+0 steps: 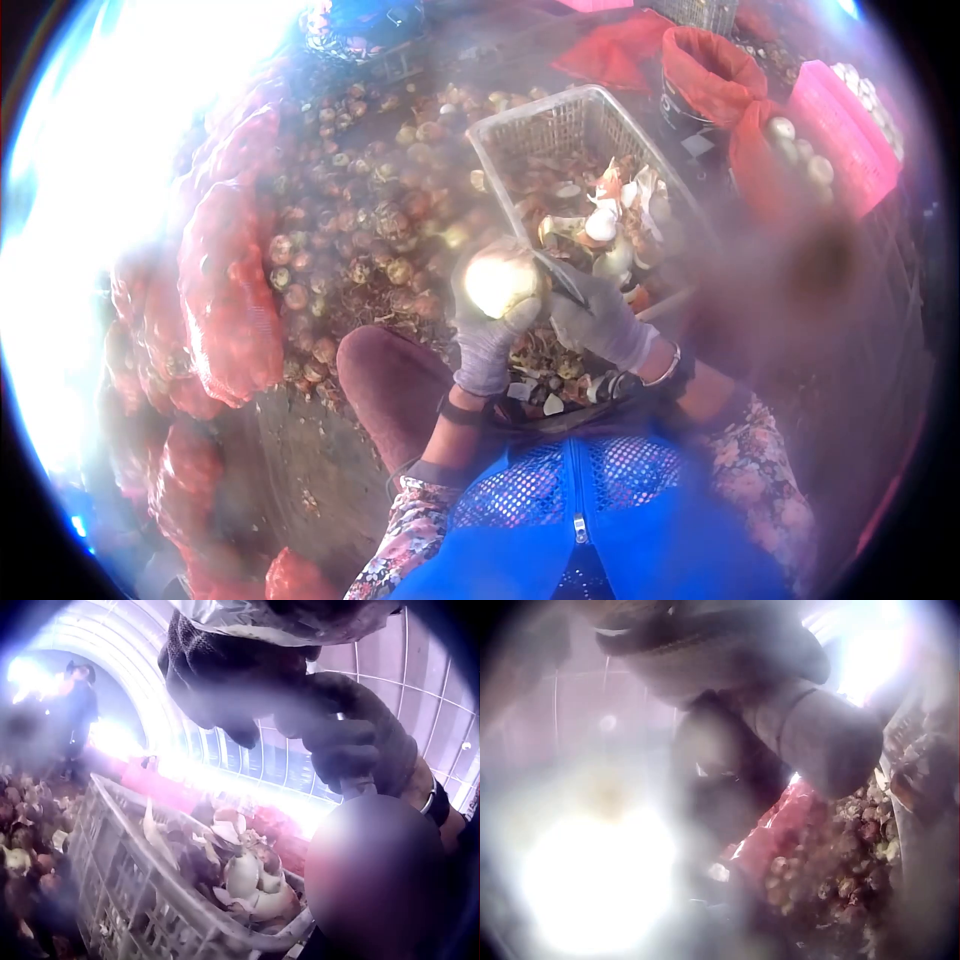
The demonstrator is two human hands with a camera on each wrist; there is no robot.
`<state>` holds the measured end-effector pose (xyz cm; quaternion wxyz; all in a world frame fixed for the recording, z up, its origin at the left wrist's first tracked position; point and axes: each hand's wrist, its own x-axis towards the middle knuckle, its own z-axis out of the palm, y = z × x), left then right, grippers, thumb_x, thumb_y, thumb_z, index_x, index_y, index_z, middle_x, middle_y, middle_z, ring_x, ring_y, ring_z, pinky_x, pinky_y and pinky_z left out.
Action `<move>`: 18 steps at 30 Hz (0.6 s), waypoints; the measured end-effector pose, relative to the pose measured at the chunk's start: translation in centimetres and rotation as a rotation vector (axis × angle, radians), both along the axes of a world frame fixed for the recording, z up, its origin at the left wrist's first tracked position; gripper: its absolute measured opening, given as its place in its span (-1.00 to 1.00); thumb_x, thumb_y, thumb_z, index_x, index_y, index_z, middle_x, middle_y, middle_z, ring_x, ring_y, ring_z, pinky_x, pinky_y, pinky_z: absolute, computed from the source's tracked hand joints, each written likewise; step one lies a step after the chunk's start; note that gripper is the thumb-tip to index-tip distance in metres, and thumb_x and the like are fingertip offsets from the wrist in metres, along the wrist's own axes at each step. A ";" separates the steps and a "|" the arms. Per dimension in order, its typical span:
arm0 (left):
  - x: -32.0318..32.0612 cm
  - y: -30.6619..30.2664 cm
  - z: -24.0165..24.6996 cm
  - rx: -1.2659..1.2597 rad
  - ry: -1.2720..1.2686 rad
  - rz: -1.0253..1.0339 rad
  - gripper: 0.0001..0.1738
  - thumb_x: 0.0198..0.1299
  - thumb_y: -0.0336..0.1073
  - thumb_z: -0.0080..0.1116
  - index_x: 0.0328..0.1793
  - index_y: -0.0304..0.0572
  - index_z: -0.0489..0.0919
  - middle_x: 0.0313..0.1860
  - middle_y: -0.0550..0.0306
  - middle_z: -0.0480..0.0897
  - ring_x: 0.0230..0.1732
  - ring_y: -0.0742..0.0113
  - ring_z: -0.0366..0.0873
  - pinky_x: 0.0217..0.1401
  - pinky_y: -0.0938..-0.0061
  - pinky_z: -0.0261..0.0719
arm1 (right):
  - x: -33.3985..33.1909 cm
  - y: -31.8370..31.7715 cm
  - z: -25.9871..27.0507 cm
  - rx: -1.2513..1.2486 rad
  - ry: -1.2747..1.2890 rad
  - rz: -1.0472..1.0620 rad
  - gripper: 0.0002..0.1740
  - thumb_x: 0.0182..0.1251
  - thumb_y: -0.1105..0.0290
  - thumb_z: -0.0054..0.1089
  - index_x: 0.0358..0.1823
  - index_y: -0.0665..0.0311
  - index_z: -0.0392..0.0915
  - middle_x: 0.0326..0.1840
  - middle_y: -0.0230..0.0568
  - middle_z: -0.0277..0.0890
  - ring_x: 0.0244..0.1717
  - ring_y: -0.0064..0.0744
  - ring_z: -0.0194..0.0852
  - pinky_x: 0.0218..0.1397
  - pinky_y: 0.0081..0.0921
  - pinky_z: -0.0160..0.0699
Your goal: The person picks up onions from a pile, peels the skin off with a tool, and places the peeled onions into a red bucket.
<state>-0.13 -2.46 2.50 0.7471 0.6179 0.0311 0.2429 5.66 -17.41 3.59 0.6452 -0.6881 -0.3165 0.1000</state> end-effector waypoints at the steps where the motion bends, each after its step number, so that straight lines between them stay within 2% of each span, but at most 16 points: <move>1: -0.1 -0.1 -0.1 0.051 -0.002 0.035 0.04 -0.12 -0.20 0.60 0.50 -0.15 0.24 0.29 0.03 0.46 0.28 0.20 0.46 0.38 0.27 0.48 | -0.2 -0.4 0.5 -0.053 -0.073 -0.008 -0.51 0.38 0.44 0.13 0.34 0.34 0.45 -0.48 -0.26 0.52 -0.60 -0.51 0.49 -0.49 -0.56 0.43; 2: -0.1 -0.1 -0.3 0.103 -0.004 0.072 0.03 -0.12 -0.20 0.60 0.49 -0.16 0.25 0.27 0.04 0.47 0.27 0.21 0.47 0.37 0.27 0.49 | -0.4 -0.6 0.9 -0.106 -0.146 -0.015 -0.49 0.36 0.49 0.13 0.35 0.34 0.44 -0.44 -0.21 0.56 -0.57 -0.46 0.53 -0.47 -0.50 0.45; 5: 0.1 0.2 -0.9 0.261 -0.085 0.125 0.00 -0.04 -0.15 0.59 0.43 -0.30 0.20 0.21 -0.10 0.55 0.22 0.17 0.56 0.27 0.27 0.60 | 0.1 -0.4 -0.7 -0.152 -0.396 -0.107 -0.43 0.31 0.49 0.14 0.39 0.30 0.39 -0.39 0.05 0.61 -0.49 -0.13 0.64 -0.39 -0.27 0.51; 8: 0.4 0.1 -1.2 0.341 -0.105 0.202 -0.05 -0.03 -0.19 0.58 0.39 -0.32 0.22 0.17 -0.10 0.58 0.17 0.17 0.59 0.26 0.26 0.60 | -0.2 -0.8 1.1 -0.418 -0.249 0.003 -0.40 0.31 0.45 0.17 0.42 0.21 0.37 -0.34 0.18 0.61 -0.36 0.11 0.67 -0.31 -0.17 0.54; 11: 0.0 0.1 -1.3 0.434 -0.119 0.271 -0.06 -0.03 -0.21 0.58 0.38 -0.33 0.23 0.13 -0.10 0.60 0.13 0.17 0.61 0.25 0.25 0.59 | 0.1 -0.6 -1.4 -0.408 -0.359 -0.065 -0.37 0.32 0.39 0.20 0.45 0.10 0.34 -0.36 0.16 0.59 -0.33 0.18 0.64 -0.29 -0.15 0.57; 14: 0.0 0.1 -1.7 0.456 -0.156 0.282 -0.04 -0.04 -0.16 0.59 0.39 -0.32 0.22 0.15 -0.11 0.58 0.12 0.15 0.60 0.24 0.26 0.58 | -0.1 -0.5 -1.9 -0.492 -0.375 -0.082 -0.30 0.41 0.28 0.13 0.56 -0.10 0.15 -0.33 -0.26 0.63 -0.46 -0.29 0.70 -0.40 -0.36 0.61; 17: -0.4 -0.5 -0.9 0.428 -0.176 0.250 -0.04 -0.03 -0.14 0.57 0.39 -0.31 0.21 0.15 -0.12 0.56 0.09 0.14 0.60 0.22 0.27 0.58 | 0.2 0.0 -2.6 -0.534 -0.323 -0.064 -0.29 0.41 0.27 0.12 0.57 -0.09 0.13 -0.34 -0.26 0.62 -0.51 -0.34 0.69 -0.44 -0.38 0.60; 18: -0.6 -0.6 -1.0 0.469 -0.155 0.270 -0.02 -0.07 -0.15 0.59 0.39 -0.28 0.22 0.17 -0.07 0.51 0.14 0.16 0.55 0.25 0.27 0.56 | 0.3 0.0 -2.9 -0.523 -0.347 -0.055 -0.30 0.41 0.27 0.11 0.56 -0.09 0.15 -0.34 -0.25 0.62 -0.49 -0.34 0.69 -0.43 -0.36 0.60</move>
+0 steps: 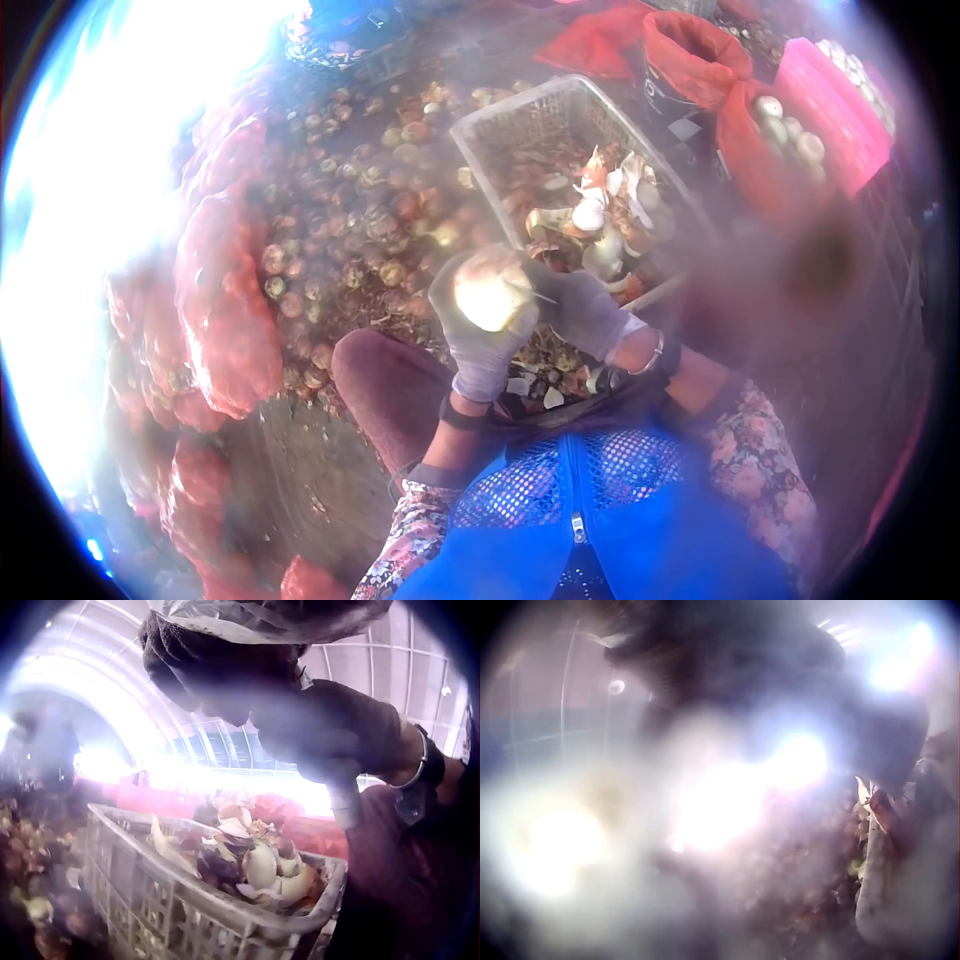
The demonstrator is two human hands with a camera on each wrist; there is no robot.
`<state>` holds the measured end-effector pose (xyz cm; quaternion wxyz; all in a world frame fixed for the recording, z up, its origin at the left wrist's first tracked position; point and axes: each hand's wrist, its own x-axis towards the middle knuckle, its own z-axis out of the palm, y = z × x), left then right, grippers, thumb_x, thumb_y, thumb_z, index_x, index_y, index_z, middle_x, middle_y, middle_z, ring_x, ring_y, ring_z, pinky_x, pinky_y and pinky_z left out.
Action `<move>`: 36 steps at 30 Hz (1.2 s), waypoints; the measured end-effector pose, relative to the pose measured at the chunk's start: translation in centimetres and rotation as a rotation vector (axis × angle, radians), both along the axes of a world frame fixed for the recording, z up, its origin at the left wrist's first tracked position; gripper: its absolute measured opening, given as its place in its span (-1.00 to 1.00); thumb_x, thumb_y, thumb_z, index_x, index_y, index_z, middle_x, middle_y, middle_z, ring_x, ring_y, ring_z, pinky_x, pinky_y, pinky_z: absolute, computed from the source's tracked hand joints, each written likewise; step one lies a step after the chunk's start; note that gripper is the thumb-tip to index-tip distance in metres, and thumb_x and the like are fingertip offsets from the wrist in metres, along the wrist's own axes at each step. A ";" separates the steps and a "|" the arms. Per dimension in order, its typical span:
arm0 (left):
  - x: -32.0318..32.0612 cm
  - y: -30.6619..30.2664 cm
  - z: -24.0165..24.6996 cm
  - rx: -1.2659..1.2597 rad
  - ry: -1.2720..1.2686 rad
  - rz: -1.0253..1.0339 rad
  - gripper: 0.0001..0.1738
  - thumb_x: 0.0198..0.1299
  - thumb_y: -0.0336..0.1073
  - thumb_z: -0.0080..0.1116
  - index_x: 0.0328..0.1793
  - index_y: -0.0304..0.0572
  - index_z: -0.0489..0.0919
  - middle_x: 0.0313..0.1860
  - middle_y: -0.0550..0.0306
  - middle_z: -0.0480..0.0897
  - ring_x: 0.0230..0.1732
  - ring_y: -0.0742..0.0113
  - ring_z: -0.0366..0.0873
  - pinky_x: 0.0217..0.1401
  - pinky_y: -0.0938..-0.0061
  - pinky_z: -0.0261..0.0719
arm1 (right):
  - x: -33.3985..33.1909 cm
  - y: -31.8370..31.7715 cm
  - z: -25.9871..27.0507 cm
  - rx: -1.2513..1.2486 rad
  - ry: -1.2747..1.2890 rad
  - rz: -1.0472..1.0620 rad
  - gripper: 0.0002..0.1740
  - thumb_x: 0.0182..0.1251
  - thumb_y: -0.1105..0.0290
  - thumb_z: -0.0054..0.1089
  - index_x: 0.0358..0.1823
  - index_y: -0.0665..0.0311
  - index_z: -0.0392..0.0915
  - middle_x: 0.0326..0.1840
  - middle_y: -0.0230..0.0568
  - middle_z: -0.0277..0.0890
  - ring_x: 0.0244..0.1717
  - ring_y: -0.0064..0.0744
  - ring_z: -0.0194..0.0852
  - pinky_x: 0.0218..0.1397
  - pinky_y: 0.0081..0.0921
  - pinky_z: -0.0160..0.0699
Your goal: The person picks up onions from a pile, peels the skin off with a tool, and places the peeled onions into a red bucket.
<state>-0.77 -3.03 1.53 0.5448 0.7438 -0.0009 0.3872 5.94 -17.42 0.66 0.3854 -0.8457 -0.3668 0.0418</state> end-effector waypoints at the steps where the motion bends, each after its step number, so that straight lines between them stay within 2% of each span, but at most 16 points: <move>1: -0.2 0.0 -0.1 0.036 0.020 0.027 -0.01 -0.12 -0.15 0.61 0.38 -0.24 0.24 0.19 -0.02 0.47 0.18 0.17 0.51 0.28 0.27 0.53 | 0.2 0.0 -0.4 0.009 -0.020 0.016 -0.32 0.41 0.28 0.11 0.55 -0.08 0.16 -0.34 -0.24 0.62 -0.48 -0.33 0.70 -0.42 -0.35 0.60; 5: -0.3 -0.6 0.5 0.047 0.012 -0.020 -0.01 -0.14 -0.12 0.60 0.37 -0.24 0.25 0.21 -0.01 0.45 0.20 0.18 0.49 0.29 0.27 0.53 | 1.2 0.8 -4.3 -0.020 -0.315 -0.004 -0.35 0.38 0.33 0.12 0.50 0.01 0.22 -0.37 -0.25 0.60 -0.39 -0.29 0.67 -0.33 -0.29 0.61; 8: -0.9 -0.5 0.9 -0.313 0.130 -0.254 -0.18 0.08 -0.17 0.44 0.38 -0.33 0.26 0.11 -0.06 0.56 0.06 0.19 0.60 0.11 0.32 0.64 | 1.6 0.8 -3.9 -0.018 -0.304 -0.011 -0.35 0.32 0.39 0.15 0.46 0.06 0.27 -0.37 -0.27 0.57 -0.33 -0.21 0.61 -0.23 -0.26 0.59; 9: -1.2 -0.2 0.0 -0.637 0.207 -0.442 -0.22 0.17 -0.02 0.31 0.38 -0.35 0.32 0.12 -0.06 0.57 0.07 0.20 0.61 0.10 0.31 0.66 | 2.2 0.8 -3.5 0.057 -0.323 0.018 -0.47 0.25 0.46 0.15 0.29 0.11 0.36 -0.40 -0.23 0.54 -0.35 -0.23 0.57 -0.22 -0.32 0.57; 10: -1.4 0.1 -0.8 -0.768 0.234 -0.518 -0.20 0.18 0.05 0.26 0.39 -0.35 0.33 0.12 -0.06 0.58 0.07 0.19 0.61 0.10 0.31 0.66 | 2.9 0.6 -2.8 0.132 -0.342 0.046 -0.58 0.18 0.53 0.14 0.12 0.16 0.46 -0.43 -0.19 0.50 -0.37 -0.24 0.53 -0.22 -0.37 0.55; 12: -1.3 0.6 -1.3 -1.027 0.281 -0.670 -0.15 0.19 0.21 0.15 0.40 -0.34 0.36 0.12 -0.05 0.59 0.07 0.18 0.63 0.08 0.31 0.68 | 3.8 0.5 -1.3 0.232 -0.350 0.059 -0.63 0.09 0.63 0.12 -0.03 0.22 0.56 -0.45 -0.18 0.47 -0.40 -0.28 0.45 -0.22 -0.45 0.50; 15: -1.4 0.3 -0.9 -1.173 0.302 -0.673 -0.04 0.12 0.36 0.07 0.39 -0.34 0.37 0.03 -0.09 0.63 -0.01 0.08 0.66 0.05 0.27 0.70 | 3.8 0.6 -0.2 0.196 -0.289 0.050 -0.50 0.09 0.60 0.13 0.14 0.15 0.51 -0.38 -0.22 0.50 -0.35 -0.26 0.44 -0.20 -0.40 0.51; 18: -1.4 0.8 0.1 -1.217 0.287 -0.633 -0.04 0.01 0.26 0.24 0.35 -0.41 0.41 0.07 -0.15 0.64 -0.03 0.02 0.68 0.05 0.21 0.70 | 4.3 0.7 -2.3 0.046 -0.103 0.182 -0.34 0.19 0.43 0.21 0.40 0.02 0.39 -0.21 -0.16 0.59 -0.19 -0.15 0.59 -0.13 -0.23 0.58; 19: -1.4 1.1 0.0 -1.208 0.267 -0.640 -0.04 -0.01 0.22 0.27 0.35 -0.43 0.41 0.08 -0.16 0.64 -0.02 0.02 0.68 0.06 0.21 0.70 | 4.8 1.2 -4.6 0.066 0.017 0.277 -0.33 0.20 0.43 0.20 0.41 0.04 0.38 -0.21 -0.14 0.60 -0.19 -0.15 0.60 -0.12 -0.23 0.58; 21: -1.8 1.9 -0.4 -1.205 0.266 -0.725 -0.04 -0.08 0.10 0.37 0.35 -0.48 0.40 0.11 -0.17 0.62 0.01 0.02 0.67 0.07 0.24 0.70 | 4.9 1.3 -4.4 0.126 -0.108 0.441 -0.33 0.21 0.43 0.18 0.42 0.07 0.37 -0.23 -0.11 0.61 -0.21 -0.14 0.61 -0.12 -0.24 0.59; 22: -2.0 2.3 -0.7 -1.159 0.292 -0.736 -0.04 -0.08 0.11 0.36 0.35 -0.48 0.40 0.13 -0.18 0.61 0.03 0.03 0.67 0.09 0.24 0.69 | 4.9 0.7 -1.3 0.163 -0.359 0.503 -0.34 0.23 0.43 0.17 0.43 0.09 0.36 -0.26 -0.10 0.62 -0.24 -0.13 0.62 -0.12 -0.25 0.59; 24: -2.4 2.3 -0.4 -1.088 0.330 -0.756 -0.03 -0.07 0.12 0.36 0.36 -0.46 0.40 0.16 -0.20 0.59 0.07 0.04 0.65 0.12 0.26 0.68 | 5.0 0.0 0.8 0.118 -0.575 0.572 -0.35 0.26 0.42 0.16 0.43 0.13 0.35 -0.28 -0.08 0.62 -0.26 -0.13 0.62 -0.10 -0.26 0.59; 27: -2.5 1.6 1.0 -1.029 0.352 -0.767 -0.02 -0.05 0.16 0.35 0.38 -0.44 0.39 0.19 -0.21 0.57 0.12 0.09 0.63 0.17 0.29 0.65 | 5.4 -1.0 0.6 -0.011 -0.382 0.579 -0.39 0.29 0.40 0.18 0.41 0.16 0.38 -0.24 -0.06 0.62 -0.23 -0.12 0.62 -0.03 -0.27 0.59; 29: -2.4 1.7 1.2 -1.038 0.341 -0.780 -0.01 -0.04 0.20 0.35 0.39 -0.43 0.39 0.19 -0.18 0.58 0.12 0.12 0.62 0.18 0.31 0.64 | 5.4 -1.0 -0.5 0.057 -0.149 0.539 -0.42 0.30 0.39 0.21 0.38 0.16 0.42 -0.17 -0.07 0.62 -0.17 -0.11 0.63 0.01 -0.28 0.59; 33: -2.0 2.5 0.5 -1.051 0.348 -0.848 0.04 -0.03 0.30 0.34 0.40 -0.40 0.38 0.21 -0.11 0.58 0.13 0.16 0.61 0.20 0.31 0.63 | 4.2 -2.1 2.8 0.390 -0.273 0.441 -0.55 0.30 0.38 0.22 0.24 0.14 0.56 -0.03 -0.16 0.65 -0.15 -0.10 0.66 0.07 -0.29 0.60; 36: -2.3 2.6 -0.7 -0.987 0.461 -0.815 0.12 0.00 0.45 0.27 0.42 -0.37 0.36 0.21 -0.08 0.59 0.13 0.21 0.61 0.18 0.34 0.64 | 3.3 -2.3 3.5 0.442 -0.346 0.441 -0.65 0.29 0.36 0.24 0.12 0.11 0.64 0.02 -0.23 0.67 -0.15 -0.13 0.68 0.05 -0.29 0.64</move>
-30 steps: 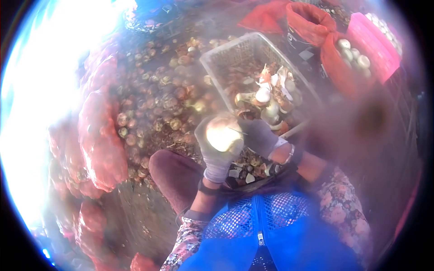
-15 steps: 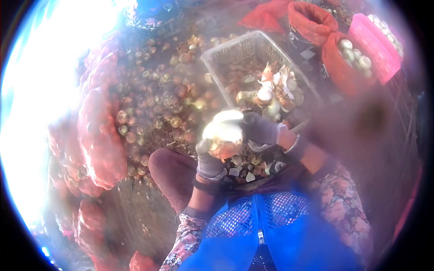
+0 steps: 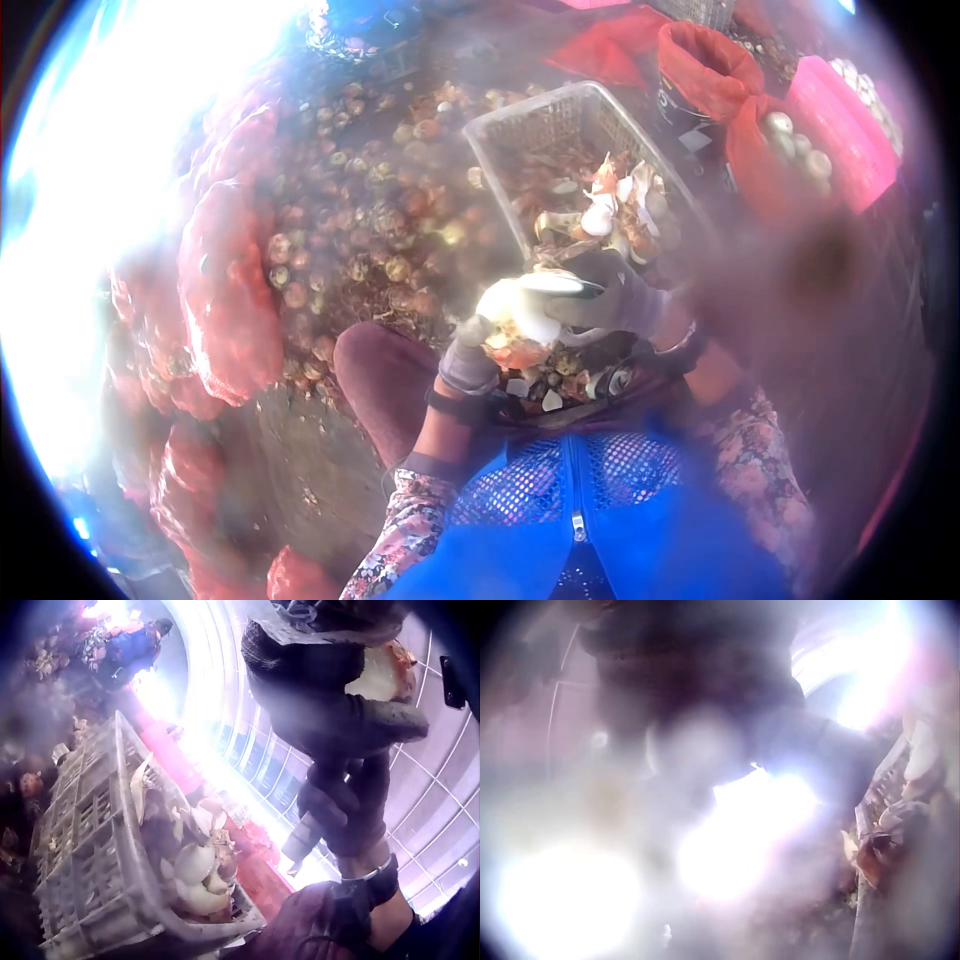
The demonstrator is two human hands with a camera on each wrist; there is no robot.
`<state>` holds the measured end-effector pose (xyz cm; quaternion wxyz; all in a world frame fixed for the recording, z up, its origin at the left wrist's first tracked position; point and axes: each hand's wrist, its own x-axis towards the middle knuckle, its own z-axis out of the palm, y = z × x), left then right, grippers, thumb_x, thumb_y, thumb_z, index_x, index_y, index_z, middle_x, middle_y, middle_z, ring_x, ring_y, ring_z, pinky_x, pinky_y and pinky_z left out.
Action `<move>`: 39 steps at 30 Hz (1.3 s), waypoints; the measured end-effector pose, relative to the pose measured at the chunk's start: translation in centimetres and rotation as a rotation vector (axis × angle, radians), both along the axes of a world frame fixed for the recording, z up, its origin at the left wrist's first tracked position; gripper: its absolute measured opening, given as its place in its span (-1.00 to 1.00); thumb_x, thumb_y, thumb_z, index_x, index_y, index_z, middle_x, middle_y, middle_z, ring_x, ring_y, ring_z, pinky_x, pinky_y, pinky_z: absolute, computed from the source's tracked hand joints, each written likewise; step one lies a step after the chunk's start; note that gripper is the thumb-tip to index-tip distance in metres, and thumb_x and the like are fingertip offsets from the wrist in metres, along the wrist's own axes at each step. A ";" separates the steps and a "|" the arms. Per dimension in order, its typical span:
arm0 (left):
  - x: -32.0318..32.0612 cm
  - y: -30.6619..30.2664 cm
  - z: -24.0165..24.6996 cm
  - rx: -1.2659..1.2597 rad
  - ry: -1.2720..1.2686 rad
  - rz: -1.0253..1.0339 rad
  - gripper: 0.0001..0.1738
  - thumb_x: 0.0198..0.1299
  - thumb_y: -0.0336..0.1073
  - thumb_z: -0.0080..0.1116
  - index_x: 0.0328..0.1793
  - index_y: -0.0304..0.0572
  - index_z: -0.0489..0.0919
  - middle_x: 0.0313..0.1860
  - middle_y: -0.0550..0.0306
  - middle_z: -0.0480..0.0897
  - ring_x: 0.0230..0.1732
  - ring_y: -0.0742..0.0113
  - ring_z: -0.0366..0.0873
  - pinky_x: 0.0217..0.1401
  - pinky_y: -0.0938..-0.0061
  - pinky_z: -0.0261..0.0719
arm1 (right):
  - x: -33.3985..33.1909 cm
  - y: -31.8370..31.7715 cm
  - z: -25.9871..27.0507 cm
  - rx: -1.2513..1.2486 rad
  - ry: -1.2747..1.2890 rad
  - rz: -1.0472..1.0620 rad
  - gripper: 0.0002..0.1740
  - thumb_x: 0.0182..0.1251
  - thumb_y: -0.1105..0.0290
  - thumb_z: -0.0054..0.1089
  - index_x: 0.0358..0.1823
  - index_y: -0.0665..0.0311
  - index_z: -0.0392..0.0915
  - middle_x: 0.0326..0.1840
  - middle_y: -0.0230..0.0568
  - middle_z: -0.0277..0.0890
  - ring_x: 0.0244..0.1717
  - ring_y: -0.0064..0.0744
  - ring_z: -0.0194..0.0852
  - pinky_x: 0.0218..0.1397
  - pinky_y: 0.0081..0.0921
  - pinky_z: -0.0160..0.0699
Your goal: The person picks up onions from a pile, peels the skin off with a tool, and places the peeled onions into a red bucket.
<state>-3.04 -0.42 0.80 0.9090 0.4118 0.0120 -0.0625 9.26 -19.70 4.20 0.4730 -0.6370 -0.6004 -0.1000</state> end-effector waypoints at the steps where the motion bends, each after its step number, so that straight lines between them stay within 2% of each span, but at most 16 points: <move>1: -0.1 -0.4 0.0 0.001 0.020 0.000 0.13 0.01 0.48 0.25 0.43 -0.36 0.35 0.21 -0.08 0.59 0.13 0.22 0.61 0.18 0.35 0.64 | 0.3 0.2 -0.5 0.009 -0.092 0.002 -0.67 0.28 0.35 0.26 0.09 0.08 0.65 0.04 -0.24 0.67 -0.14 -0.15 0.68 0.03 -0.28 0.65; 4: 0.2 -1.0 0.8 -0.058 0.044 -0.114 0.08 0.14 0.51 0.11 0.44 -0.34 0.34 0.24 -0.08 0.58 0.15 0.23 0.61 0.16 0.36 0.64 | -0.2 -0.2 -0.5 -0.032 -0.201 -0.082 -0.69 0.23 0.36 0.30 0.02 -0.01 0.67 0.04 -0.25 0.67 -0.12 -0.18 0.69 -0.09 -0.31 0.68; 6: 0.9 -1.8 1.3 -0.022 0.097 -0.073 0.09 0.10 0.53 0.12 0.41 -0.34 0.33 0.15 -0.23 0.60 0.00 0.02 0.70 -0.08 0.19 0.80 | -0.6 -0.5 0.4 -0.067 -0.152 -0.099 -0.67 0.20 0.38 0.32 0.02 -0.05 0.67 0.03 -0.25 0.67 -0.13 -0.20 0.69 -0.14 -0.33 0.69; 7: 1.0 -1.4 0.7 -0.077 0.113 -0.164 0.07 0.12 0.50 0.12 0.42 -0.34 0.34 0.16 -0.18 0.60 0.04 0.09 0.67 -0.01 0.26 0.75 | -0.8 -0.8 1.2 -0.077 -0.095 -0.080 -0.65 0.18 0.40 0.32 0.03 -0.05 0.67 0.03 -0.25 0.67 -0.13 -0.20 0.69 -0.15 -0.34 0.69; 10: 1.1 -1.2 0.0 -0.152 0.131 -0.252 0.00 0.16 0.41 0.14 0.42 -0.34 0.35 0.16 -0.06 0.60 0.12 0.22 0.63 0.13 0.40 0.65 | -1.5 -0.8 -0.4 -0.112 0.153 -0.178 -0.61 0.17 0.42 0.29 0.06 -0.07 0.66 0.04 -0.26 0.66 -0.10 -0.20 0.68 -0.11 -0.36 0.69; 12: 0.6 -2.8 0.9 -0.080 0.089 -0.054 -0.04 0.17 0.36 0.16 0.40 -0.34 0.36 0.13 -0.06 0.61 0.10 0.22 0.64 0.12 0.39 0.64 | -1.7 -0.5 -1.8 -0.043 0.532 -0.238 -0.61 0.17 0.41 0.29 0.06 -0.05 0.66 0.02 -0.26 0.66 -0.08 -0.19 0.67 -0.06 -0.36 0.68; 14: 0.2 -2.5 0.4 0.035 0.009 -0.052 -0.01 0.08 0.34 0.24 0.39 -0.36 0.36 0.11 -0.05 0.61 0.08 0.22 0.63 0.12 0.38 0.63 | -1.7 -0.2 -2.5 0.105 0.989 -0.236 -0.64 0.16 0.39 0.29 0.03 -0.03 0.67 0.00 -0.25 0.65 -0.08 -0.17 0.65 -0.03 -0.35 0.66; 18: 0.3 -2.5 1.9 0.244 -0.078 0.033 0.09 -0.07 0.31 0.36 0.41 -0.39 0.35 0.14 -0.05 0.59 0.11 0.21 0.61 0.19 0.34 0.58 | -1.0 -0.3 -0.9 0.202 1.195 -0.278 -0.70 0.17 0.35 0.27 -0.03 0.01 0.65 -0.02 -0.25 0.61 -0.10 -0.17 0.61 -0.01 -0.33 0.63; 25: 1.2 -2.0 1.8 0.337 -0.144 0.092 0.11 -0.16 0.23 0.45 0.44 -0.35 0.33 0.21 -0.07 0.57 0.22 0.15 0.55 0.28 0.28 0.52 | -0.2 -1.6 2.0 0.108 0.965 -0.413 -0.79 0.18 0.28 0.25 -0.14 0.07 0.62 -0.06 -0.25 0.54 -0.14 -0.16 0.55 0.02 -0.29 0.58; 26: 1.2 -1.7 1.6 0.335 -0.158 0.072 0.11 -0.16 0.22 0.45 0.44 -0.35 0.33 0.22 -0.07 0.56 0.23 0.15 0.54 0.28 0.28 0.52 | 0.2 -1.9 2.1 0.054 0.800 -0.461 -0.79 0.19 0.27 0.24 -0.15 0.08 0.62 -0.06 -0.25 0.53 -0.14 -0.16 0.54 0.02 -0.28 0.57; 29: 0.8 -2.1 3.0 0.254 -0.205 0.124 0.10 -0.14 0.22 0.46 0.44 -0.36 0.35 0.21 -0.07 0.57 0.23 0.16 0.54 0.28 0.28 0.52 | 2.1 -3.8 1.6 -0.139 -0.137 -0.719 -0.71 0.16 0.32 0.23 -0.05 0.08 0.62 -0.02 -0.25 0.56 -0.15 -0.15 0.55 -0.04 -0.27 0.59; 31: 0.8 -1.9 3.1 0.239 -0.166 0.134 0.09 -0.14 0.23 0.46 0.43 -0.36 0.36 0.20 -0.05 0.57 0.22 0.17 0.54 0.27 0.29 0.53 | 2.2 -3.6 2.0 -0.256 -0.208 -0.707 -0.66 0.13 0.35 0.23 0.00 0.07 0.62 0.02 -0.25 0.57 -0.12 -0.16 0.56 -0.05 -0.27 0.60; 33: 1.0 -1.1 2.0 0.265 -0.126 0.129 0.07 -0.09 0.21 0.45 0.43 -0.37 0.36 0.19 -0.03 0.58 0.19 0.21 0.55 0.25 0.32 0.54 | 0.8 -2.2 2.1 -0.359 0.293 -0.542 -0.61 0.10 0.38 0.23 0.03 0.06 0.63 0.08 -0.25 0.57 -0.05 -0.19 0.57 -0.02 -0.28 0.60; 36: 1.2 -1.3 2.0 0.251 -0.093 0.222 0.01 -0.03 0.19 0.44 0.42 -0.36 0.38 0.19 -0.01 0.58 0.18 0.24 0.55 0.23 0.35 0.54 | -0.1 -0.7 -2.2 -0.279 0.208 -0.383 -0.54 0.26 0.40 0.18 0.23 0.11 0.51 0.07 -0.23 0.59 -0.09 -0.21 0.65 -0.09 -0.29 0.65; 37: 1.2 -1.2 1.7 0.289 -0.088 0.226 0.00 -0.01 0.18 0.44 0.42 -0.36 0.38 0.20 -0.01 0.58 0.18 0.25 0.55 0.23 0.36 0.54 | -0.7 0.4 -2.8 -0.172 0.032 -0.398 -0.49 0.33 0.40 0.15 0.33 0.11 0.42 0.04 -0.22 0.60 -0.13 -0.19 0.67 -0.13 -0.25 0.65; 39: 1.1 -1.1 0.9 0.362 -0.078 0.226 -0.04 0.02 0.16 0.44 0.42 -0.34 0.38 0.20 0.01 0.58 0.18 0.26 0.55 0.23 0.37 0.54 | -2.3 1.4 -2.9 -0.116 -0.042 -0.435 -0.45 0.37 0.40 0.12 0.40 0.13 0.36 0.03 -0.17 0.59 -0.14 -0.16 0.68 -0.13 -0.24 0.65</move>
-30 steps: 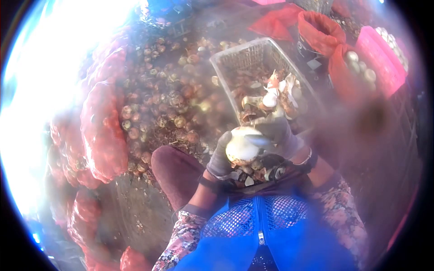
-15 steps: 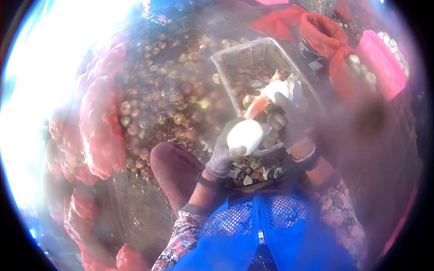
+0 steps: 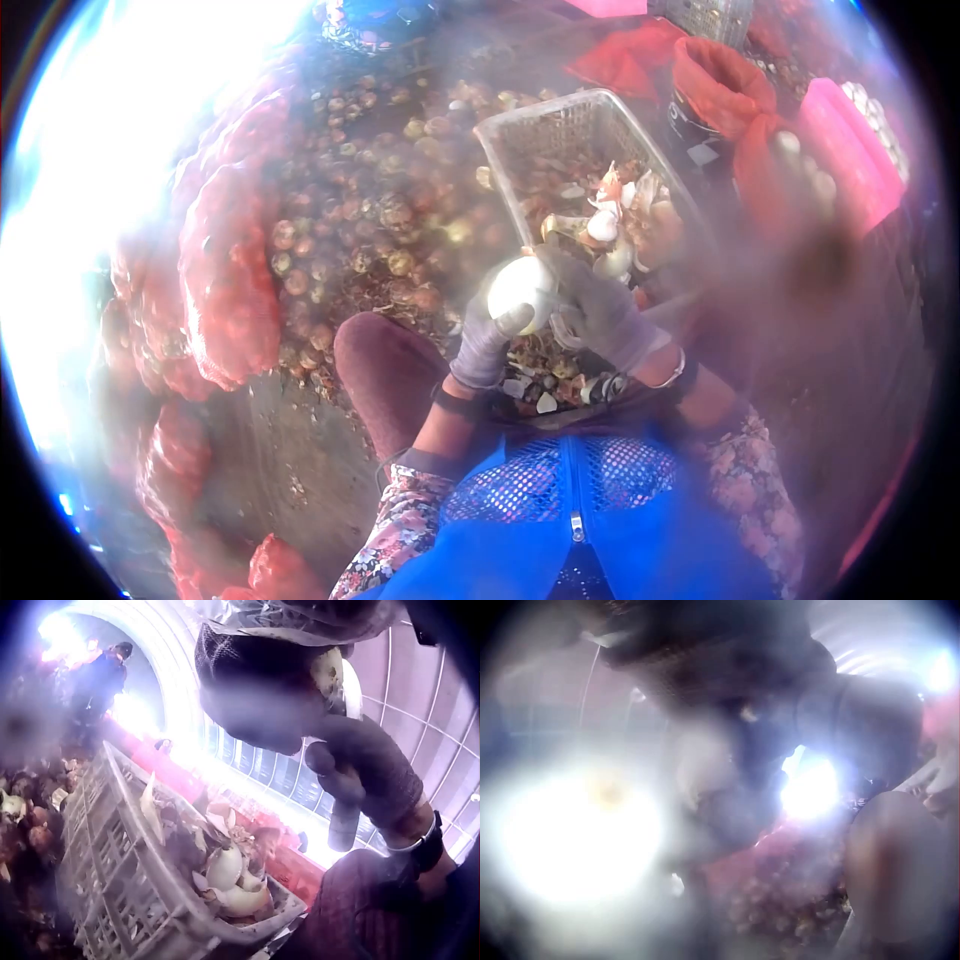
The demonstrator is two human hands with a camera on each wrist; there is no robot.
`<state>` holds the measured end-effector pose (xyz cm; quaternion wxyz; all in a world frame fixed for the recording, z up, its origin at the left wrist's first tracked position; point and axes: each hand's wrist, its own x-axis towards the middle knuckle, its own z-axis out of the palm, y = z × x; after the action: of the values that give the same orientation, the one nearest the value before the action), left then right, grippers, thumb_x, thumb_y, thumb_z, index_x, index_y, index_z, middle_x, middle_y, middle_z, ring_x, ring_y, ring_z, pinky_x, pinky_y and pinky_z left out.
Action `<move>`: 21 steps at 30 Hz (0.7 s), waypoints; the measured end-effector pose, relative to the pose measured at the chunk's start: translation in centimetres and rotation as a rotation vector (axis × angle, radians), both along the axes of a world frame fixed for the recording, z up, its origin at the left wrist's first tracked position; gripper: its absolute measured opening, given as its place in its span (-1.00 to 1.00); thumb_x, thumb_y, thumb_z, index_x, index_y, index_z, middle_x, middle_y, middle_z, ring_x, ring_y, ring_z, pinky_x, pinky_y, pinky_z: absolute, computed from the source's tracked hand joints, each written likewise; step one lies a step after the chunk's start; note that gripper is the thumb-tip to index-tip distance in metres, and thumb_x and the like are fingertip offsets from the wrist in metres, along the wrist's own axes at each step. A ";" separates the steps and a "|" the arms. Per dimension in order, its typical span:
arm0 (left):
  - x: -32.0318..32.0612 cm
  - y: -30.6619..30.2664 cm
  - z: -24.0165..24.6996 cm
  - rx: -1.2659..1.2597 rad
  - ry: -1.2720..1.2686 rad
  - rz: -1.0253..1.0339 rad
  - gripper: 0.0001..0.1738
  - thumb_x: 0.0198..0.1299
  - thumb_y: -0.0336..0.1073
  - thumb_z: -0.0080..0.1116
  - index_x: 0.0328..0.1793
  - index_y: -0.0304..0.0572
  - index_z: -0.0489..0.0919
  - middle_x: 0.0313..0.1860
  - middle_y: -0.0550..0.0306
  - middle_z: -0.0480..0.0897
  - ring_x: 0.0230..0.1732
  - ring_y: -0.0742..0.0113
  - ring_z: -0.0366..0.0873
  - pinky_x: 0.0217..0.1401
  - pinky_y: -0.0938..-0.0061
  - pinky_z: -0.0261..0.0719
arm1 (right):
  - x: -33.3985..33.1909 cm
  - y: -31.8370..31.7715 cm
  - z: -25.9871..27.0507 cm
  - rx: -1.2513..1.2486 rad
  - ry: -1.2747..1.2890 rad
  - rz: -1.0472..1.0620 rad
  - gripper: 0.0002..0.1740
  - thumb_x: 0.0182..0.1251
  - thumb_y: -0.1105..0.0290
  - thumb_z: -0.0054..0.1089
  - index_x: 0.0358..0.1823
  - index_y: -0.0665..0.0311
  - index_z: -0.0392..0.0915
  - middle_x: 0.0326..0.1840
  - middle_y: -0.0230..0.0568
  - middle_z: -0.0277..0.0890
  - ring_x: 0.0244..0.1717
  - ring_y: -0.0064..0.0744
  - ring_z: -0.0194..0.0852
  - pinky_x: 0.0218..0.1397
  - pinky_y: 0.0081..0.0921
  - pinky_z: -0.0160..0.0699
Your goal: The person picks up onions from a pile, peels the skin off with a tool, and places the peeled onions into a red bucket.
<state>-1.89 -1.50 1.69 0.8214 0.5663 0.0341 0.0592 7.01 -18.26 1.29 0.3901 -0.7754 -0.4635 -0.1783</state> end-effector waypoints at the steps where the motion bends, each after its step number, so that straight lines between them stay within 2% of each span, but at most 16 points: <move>1: 0.0 -0.2 -0.1 0.032 -0.011 0.012 -0.05 0.03 0.14 0.45 0.42 -0.34 0.38 0.20 0.02 0.58 0.18 0.26 0.55 0.24 0.37 0.54 | -1.0 0.2 0.3 -0.025 0.108 -0.027 -0.46 0.35 0.40 0.13 0.37 0.15 0.39 0.05 -0.13 0.58 -0.11 -0.14 0.66 -0.08 -0.26 0.66; 4: 0.1 -0.7 -0.5 0.158 -0.061 0.062 -0.08 0.04 0.06 0.49 0.42 -0.32 0.38 0.17 0.05 0.59 0.15 0.29 0.56 0.23 0.39 0.55 | -1.5 0.2 0.3 -0.014 0.344 -0.006 -0.46 0.31 0.38 0.16 0.35 0.16 0.41 0.02 -0.09 0.57 -0.04 -0.11 0.63 -0.02 -0.24 0.64; 6: 0.3 -1.0 -1.1 0.279 -0.119 0.120 -0.12 0.02 -0.04 0.53 0.40 -0.30 0.40 0.11 0.08 0.62 0.10 0.34 0.58 0.19 0.42 0.57 | -1.1 0.1 -0.3 0.002 0.346 -0.002 -0.47 0.30 0.38 0.18 0.32 0.18 0.43 -0.03 -0.09 0.56 -0.03 -0.10 0.62 -0.02 -0.19 0.63; 8: 0.3 -0.9 -1.7 0.401 -0.164 0.119 -0.09 0.00 -0.09 0.56 0.42 -0.30 0.38 0.13 0.10 0.60 0.13 0.36 0.55 0.23 0.41 0.54 | -0.1 0.3 -1.8 0.000 0.223 -0.037 -0.53 0.31 0.38 0.19 0.27 0.20 0.47 -0.09 -0.11 0.56 -0.05 -0.10 0.62 -0.04 -0.16 0.61; 11: 0.5 -0.5 -1.8 0.557 -0.226 0.067 -0.01 -0.07 -0.11 0.63 0.46 -0.28 0.35 0.21 0.11 0.56 0.21 0.37 0.50 0.28 0.41 0.51 | 1.6 -0.2 -0.9 -0.102 0.032 0.021 -0.67 0.36 0.38 0.16 0.13 0.24 0.53 -0.10 -0.12 0.57 -0.10 -0.07 0.60 -0.02 -0.18 0.58; 13: 0.6 -0.7 -1.3 0.573 -0.234 0.028 0.00 -0.08 -0.10 0.64 0.46 -0.28 0.34 0.23 0.12 0.54 0.22 0.38 0.49 0.27 0.42 0.51 | 1.4 -0.5 -0.2 -0.013 0.304 0.052 -0.75 0.39 0.41 0.12 0.06 0.25 0.56 -0.10 -0.09 0.57 -0.12 -0.05 0.58 -0.02 -0.18 0.56; 16: 0.8 -0.8 -1.4 0.371 -0.193 0.153 -0.04 -0.07 -0.13 0.63 0.42 -0.29 0.34 0.22 0.04 0.55 0.22 0.25 0.52 0.29 0.33 0.55 | 0.8 -0.2 0.7 0.136 0.542 0.013 -0.75 0.39 0.43 0.10 0.06 0.25 0.55 -0.08 -0.06 0.58 -0.13 -0.02 0.57 -0.01 -0.18 0.53; 18: 0.6 -1.3 0.9 0.131 -0.093 0.203 -0.13 -0.01 -0.20 0.56 0.38 -0.30 0.34 0.21 -0.02 0.55 0.23 0.16 0.54 0.28 0.26 0.59 | 0.3 0.0 0.8 0.188 0.538 -0.038 -0.70 0.37 0.43 0.12 0.11 0.24 0.53 -0.07 -0.05 0.59 -0.12 -0.01 0.58 0.00 -0.18 0.54; 20: 0.6 -2.0 1.0 0.005 -0.070 0.251 -0.18 0.08 -0.19 0.49 0.41 -0.25 0.33 0.17 0.02 0.55 0.18 0.21 0.55 0.20 0.33 0.64 | 0.0 0.2 0.4 0.184 0.430 -0.084 -0.63 0.33 0.44 0.16 0.16 0.23 0.50 -0.06 -0.04 0.59 -0.10 -0.01 0.58 0.02 -0.19 0.55; 21: 0.6 -2.5 0.9 -0.028 -0.048 0.270 -0.19 0.10 -0.17 0.47 0.42 -0.23 0.33 0.15 0.04 0.56 0.15 0.23 0.57 0.17 0.36 0.65 | 0.0 0.4 -0.1 0.159 0.300 -0.085 -0.60 0.30 0.45 0.16 0.19 0.22 0.48 -0.05 -0.04 0.59 -0.09 -0.01 0.59 0.03 -0.19 0.56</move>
<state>-1.30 -4.00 2.60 0.8144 0.5434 0.0912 0.1821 6.98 -17.89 1.19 0.5073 -0.7788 -0.3512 -0.1132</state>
